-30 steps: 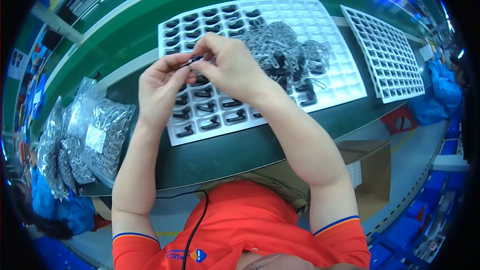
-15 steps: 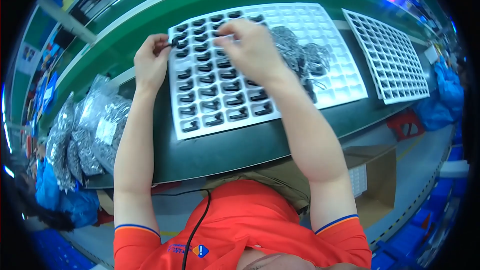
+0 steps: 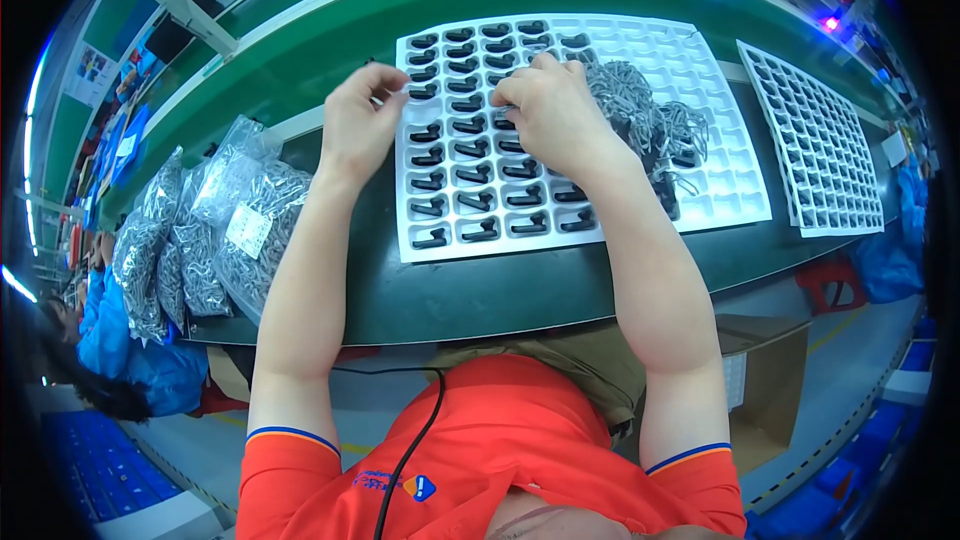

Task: The person assembles components by hand, attaching small grey pieces onto black plastic parts and placing each assembled part into slots of a plastic tray.

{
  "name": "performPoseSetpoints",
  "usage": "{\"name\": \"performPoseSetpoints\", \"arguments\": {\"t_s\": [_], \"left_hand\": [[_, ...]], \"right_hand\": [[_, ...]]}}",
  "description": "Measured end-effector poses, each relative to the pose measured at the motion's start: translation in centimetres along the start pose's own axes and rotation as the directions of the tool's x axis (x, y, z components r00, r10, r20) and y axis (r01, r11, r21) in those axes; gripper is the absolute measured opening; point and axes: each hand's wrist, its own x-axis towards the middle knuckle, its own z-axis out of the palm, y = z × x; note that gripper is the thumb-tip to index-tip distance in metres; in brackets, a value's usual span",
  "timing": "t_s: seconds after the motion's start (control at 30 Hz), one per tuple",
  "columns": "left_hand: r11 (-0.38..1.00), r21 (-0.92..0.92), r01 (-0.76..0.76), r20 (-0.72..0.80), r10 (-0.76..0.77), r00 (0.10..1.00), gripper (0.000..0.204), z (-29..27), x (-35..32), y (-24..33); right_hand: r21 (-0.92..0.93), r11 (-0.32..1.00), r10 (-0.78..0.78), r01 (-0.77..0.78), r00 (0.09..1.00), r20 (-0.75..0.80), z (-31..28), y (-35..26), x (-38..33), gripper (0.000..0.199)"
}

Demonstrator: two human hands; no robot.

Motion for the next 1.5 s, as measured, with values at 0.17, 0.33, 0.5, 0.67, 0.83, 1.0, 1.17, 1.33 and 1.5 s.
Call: {"name": "performPoseSetpoints", "arguments": {"t_s": [0.17,0.33,0.5,0.67,0.83,1.0,1.17,1.33,1.5], "left_hand": [[0.999,0.004,-0.035,0.240,0.033,0.970,0.016,-0.3,-2.4,1.5],[0.918,0.285,-0.276,0.291,0.191,0.937,0.023,0.0,-2.6,1.3],[0.886,0.290,-0.361,0.228,0.302,0.926,0.023,0.4,-3.1,2.1],[0.975,0.007,-0.222,0.094,0.220,0.971,0.022,1.5,-3.3,2.7],[0.959,-0.282,0.006,0.173,0.045,0.984,0.018,2.3,-3.9,2.1],[0.867,-0.493,0.081,0.199,0.022,0.980,0.014,3.1,-4.4,1.8],[0.842,-0.533,0.082,0.182,0.019,0.983,0.015,3.3,-4.5,2.2],[0.792,-0.608,0.062,0.095,-0.005,0.996,0.016,3.1,-4.3,1.7],[0.730,-0.668,0.144,0.130,-0.077,0.989,0.020,2.9,-4.1,1.8]], "right_hand": [[-0.133,0.990,0.068,-0.053,0.991,0.111,-0.7,-1.2,0.5,0.018],[0.144,0.989,0.042,-0.018,0.986,-0.160,0.3,-0.4,0.2,0.023],[0.280,0.960,0.096,-0.013,0.953,-0.288,0.7,-0.6,0.6,0.020],[0.273,0.962,0.091,0.001,0.941,-0.325,-0.1,0.1,0.5,0.016],[0.638,0.769,0.239,-0.035,0.942,-0.237,-0.2,-2.4,0.4,0.010],[0.645,0.761,0.177,0.074,0.932,-0.316,1.0,-3.5,0.5,0.006],[0.449,0.877,0.053,0.173,0.892,-0.449,1.9,-2.8,0.5,0.004],[0.462,0.875,0.087,0.146,0.890,-0.448,1.7,-3.3,0.6,0.005],[0.662,0.749,0.243,0.000,0.931,-0.274,1.2,-3.7,0.3,0.006]]}}
